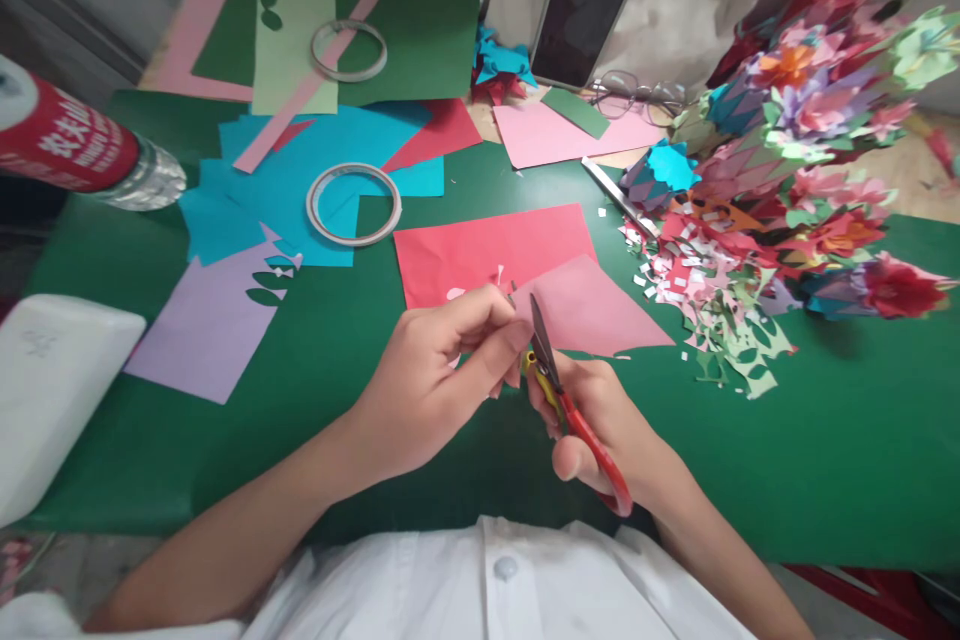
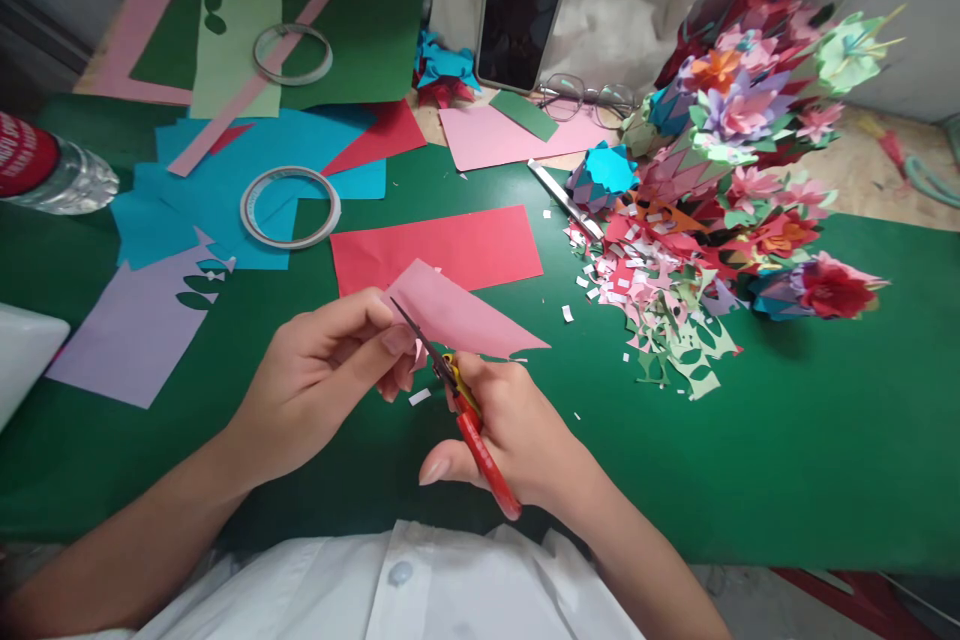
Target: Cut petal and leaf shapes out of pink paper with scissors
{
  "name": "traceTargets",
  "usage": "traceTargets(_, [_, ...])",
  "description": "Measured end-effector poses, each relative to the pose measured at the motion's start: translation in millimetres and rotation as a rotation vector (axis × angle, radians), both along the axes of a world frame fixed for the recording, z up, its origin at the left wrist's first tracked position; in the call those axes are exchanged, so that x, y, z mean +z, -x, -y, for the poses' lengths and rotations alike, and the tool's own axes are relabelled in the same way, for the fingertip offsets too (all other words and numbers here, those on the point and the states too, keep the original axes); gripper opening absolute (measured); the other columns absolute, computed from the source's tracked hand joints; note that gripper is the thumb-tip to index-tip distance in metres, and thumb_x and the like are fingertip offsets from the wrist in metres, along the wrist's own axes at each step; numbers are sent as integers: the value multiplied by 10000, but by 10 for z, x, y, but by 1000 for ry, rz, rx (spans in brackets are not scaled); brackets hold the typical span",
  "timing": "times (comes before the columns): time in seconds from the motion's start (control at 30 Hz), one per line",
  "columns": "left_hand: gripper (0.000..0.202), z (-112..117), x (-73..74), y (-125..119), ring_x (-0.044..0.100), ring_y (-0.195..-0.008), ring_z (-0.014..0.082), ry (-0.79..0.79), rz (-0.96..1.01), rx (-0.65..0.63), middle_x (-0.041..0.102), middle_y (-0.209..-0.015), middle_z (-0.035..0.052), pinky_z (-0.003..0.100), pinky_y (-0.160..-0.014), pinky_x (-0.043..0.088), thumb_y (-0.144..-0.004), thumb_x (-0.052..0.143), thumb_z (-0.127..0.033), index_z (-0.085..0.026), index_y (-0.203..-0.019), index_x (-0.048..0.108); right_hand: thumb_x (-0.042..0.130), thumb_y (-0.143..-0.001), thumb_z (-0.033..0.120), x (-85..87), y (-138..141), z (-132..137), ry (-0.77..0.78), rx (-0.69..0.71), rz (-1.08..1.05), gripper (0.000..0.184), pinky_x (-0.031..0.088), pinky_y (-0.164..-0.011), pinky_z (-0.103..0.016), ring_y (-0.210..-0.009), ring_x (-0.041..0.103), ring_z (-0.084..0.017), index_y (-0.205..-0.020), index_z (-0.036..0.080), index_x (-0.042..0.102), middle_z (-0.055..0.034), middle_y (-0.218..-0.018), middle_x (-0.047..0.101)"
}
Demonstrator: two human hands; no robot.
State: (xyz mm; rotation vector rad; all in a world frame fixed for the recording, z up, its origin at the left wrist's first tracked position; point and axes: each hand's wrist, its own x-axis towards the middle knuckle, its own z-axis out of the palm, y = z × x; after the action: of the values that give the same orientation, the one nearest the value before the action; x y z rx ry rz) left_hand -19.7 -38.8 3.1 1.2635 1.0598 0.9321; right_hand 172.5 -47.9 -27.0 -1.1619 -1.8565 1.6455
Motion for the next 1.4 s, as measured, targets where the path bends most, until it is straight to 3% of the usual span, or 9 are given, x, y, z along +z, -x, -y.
traceTargets(0.33, [236,-44,40,92,511,-558,66,-60,-138,-60,550,-630,-58,201,-518,388,-962,527,-278,-191,-747,568,408,-692,911,35,-50,-49,-156,36,81,714,245,-506,-244,-546,308,-106,-661,198,424,42,-588,380])
traceTargets(0.57, [242,-58,40,119,503,-589,73,-67,-151,-42,520,-654,-52,201,-544,400,-971,503,-284,-193,-753,554,458,-675,897,79,-63,-50,-80,17,112,703,223,-466,-234,-522,242,-86,-680,195,420,64,-572,341])
traceTargets(0.87, [223,-67,24,132,513,-608,77,-50,-148,-48,517,-677,-52,207,-577,416,-974,484,-272,-196,-774,545,421,-725,879,59,-54,-63,-139,21,164,693,224,-452,-229,-505,242,-81,-610,197,378,61,-545,332])
traceTargets(1.13, [228,-147,-52,110,549,-641,83,20,-268,21,597,-742,-45,201,-582,419,-956,524,-361,-205,-803,587,481,-789,801,42,-39,-56,-102,-107,269,631,234,-443,-221,-497,234,-81,-626,194,425,76,-523,305])
traceTargets(1.27, [213,-214,-6,260,593,-690,102,-11,-399,53,662,-796,-40,214,-610,437,-931,562,-399,-227,-835,643,560,-814,707,35,-15,-73,-164,-194,302,561,252,-435,-211,-492,243,-82,-621,199,419,78,-501,337])
traceTargets(1.4, [266,-295,22,467,566,-622,116,13,-662,-38,648,-699,-49,245,-550,373,-914,566,-442,-236,-764,641,617,-816,601,10,9,-83,-276,-371,452,492,248,-422,-209,-475,243,-84,-613,215,389,85,-497,317])
